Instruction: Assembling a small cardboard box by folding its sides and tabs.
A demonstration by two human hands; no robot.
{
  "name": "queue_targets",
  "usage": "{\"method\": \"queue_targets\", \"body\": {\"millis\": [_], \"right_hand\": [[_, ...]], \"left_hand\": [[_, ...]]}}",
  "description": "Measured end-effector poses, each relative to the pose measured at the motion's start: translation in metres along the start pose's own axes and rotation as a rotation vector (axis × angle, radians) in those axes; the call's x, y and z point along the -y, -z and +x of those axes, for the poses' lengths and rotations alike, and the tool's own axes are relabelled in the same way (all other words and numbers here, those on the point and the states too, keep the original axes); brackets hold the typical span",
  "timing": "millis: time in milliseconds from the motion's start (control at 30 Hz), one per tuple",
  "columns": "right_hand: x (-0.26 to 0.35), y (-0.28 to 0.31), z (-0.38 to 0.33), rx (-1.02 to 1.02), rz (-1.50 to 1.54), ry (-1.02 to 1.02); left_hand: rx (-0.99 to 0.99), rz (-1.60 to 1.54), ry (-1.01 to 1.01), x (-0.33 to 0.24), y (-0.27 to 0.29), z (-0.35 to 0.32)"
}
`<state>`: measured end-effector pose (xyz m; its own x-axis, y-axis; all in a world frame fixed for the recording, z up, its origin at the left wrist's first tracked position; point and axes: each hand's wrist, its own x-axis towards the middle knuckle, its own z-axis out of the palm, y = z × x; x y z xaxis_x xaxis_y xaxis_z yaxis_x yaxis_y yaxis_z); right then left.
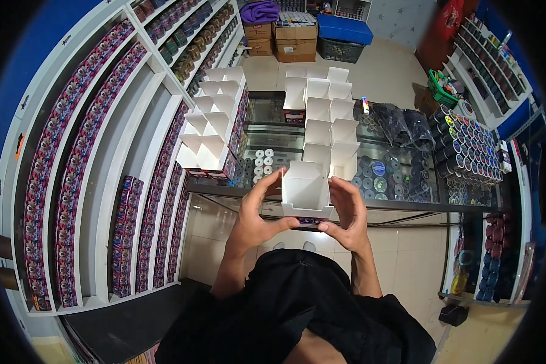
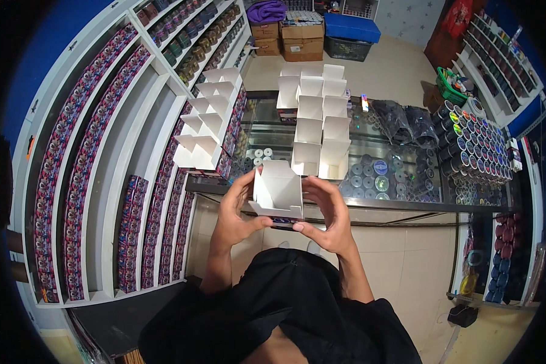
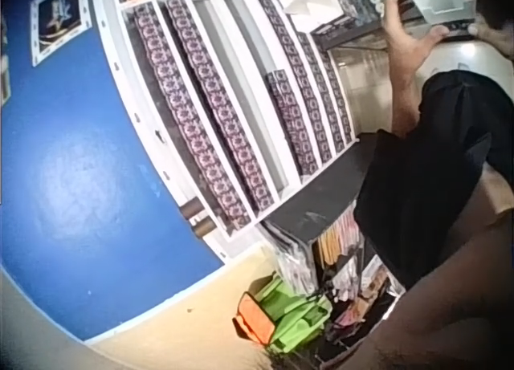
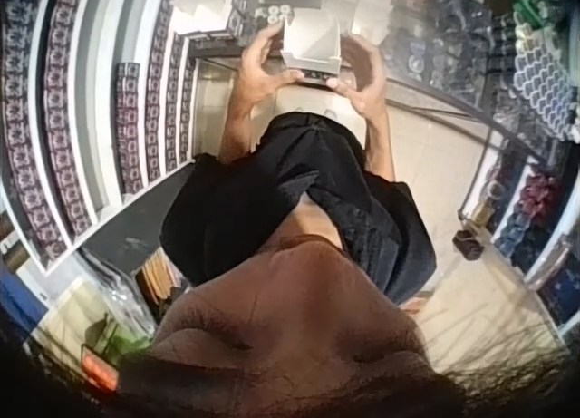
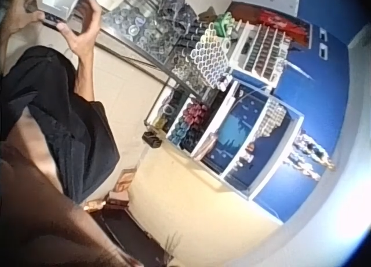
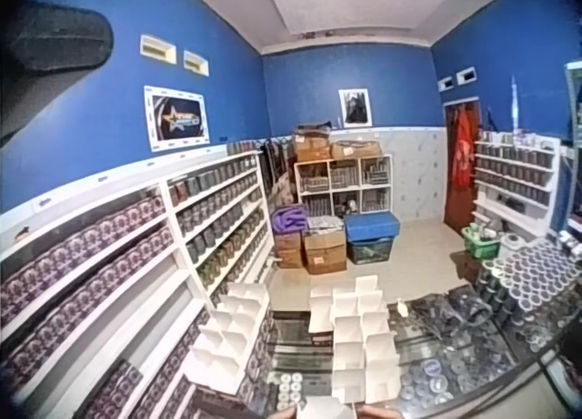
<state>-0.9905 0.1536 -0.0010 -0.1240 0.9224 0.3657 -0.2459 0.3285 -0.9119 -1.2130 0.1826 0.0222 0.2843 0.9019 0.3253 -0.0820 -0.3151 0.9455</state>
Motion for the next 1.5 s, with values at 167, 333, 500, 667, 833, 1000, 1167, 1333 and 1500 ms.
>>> {"method": "queue_targets", "body": {"millis": [167,333,500,667,833,1000,1167,1333,1500], "right_hand": [[-0.004,0.008,-0.001,-0.062,0.071,0.015],[0.004,0.010,-0.006,-0.017,0.068,0.068],[0.013,0.006,-0.001,0.046,0.077,0.156],[0.012,0.007,0.000,0.054,0.043,0.177],[0.009,0.006,-0.001,0.022,0.080,0.150],[0.013,0.004,0.000,0.033,0.077,0.150],[0.014,0.004,0.001,0.050,0.078,0.145],[0.011,0.007,0.002,0.073,0.032,0.167],[0.012,0.006,0.004,0.065,0.053,0.167]], "left_hand": [[-0.052,0.185,-0.161,-0.001,-0.002,-0.003],[0.065,0.386,-0.323,-0.022,0.001,0.002],[0.111,0.453,-0.364,-0.036,0.002,0.004],[0.097,0.464,-0.358,-0.034,0.002,0.004],[-0.027,0.290,-0.384,-0.020,-0.003,0.003],[0.022,0.406,-0.435,-0.021,0.001,0.005],[0.028,0.445,-0.421,-0.023,0.003,0.004],[0.048,0.435,-0.384,-0.026,0.004,0.004],[0.036,0.383,-0.389,-0.029,0.003,0.006]]}}
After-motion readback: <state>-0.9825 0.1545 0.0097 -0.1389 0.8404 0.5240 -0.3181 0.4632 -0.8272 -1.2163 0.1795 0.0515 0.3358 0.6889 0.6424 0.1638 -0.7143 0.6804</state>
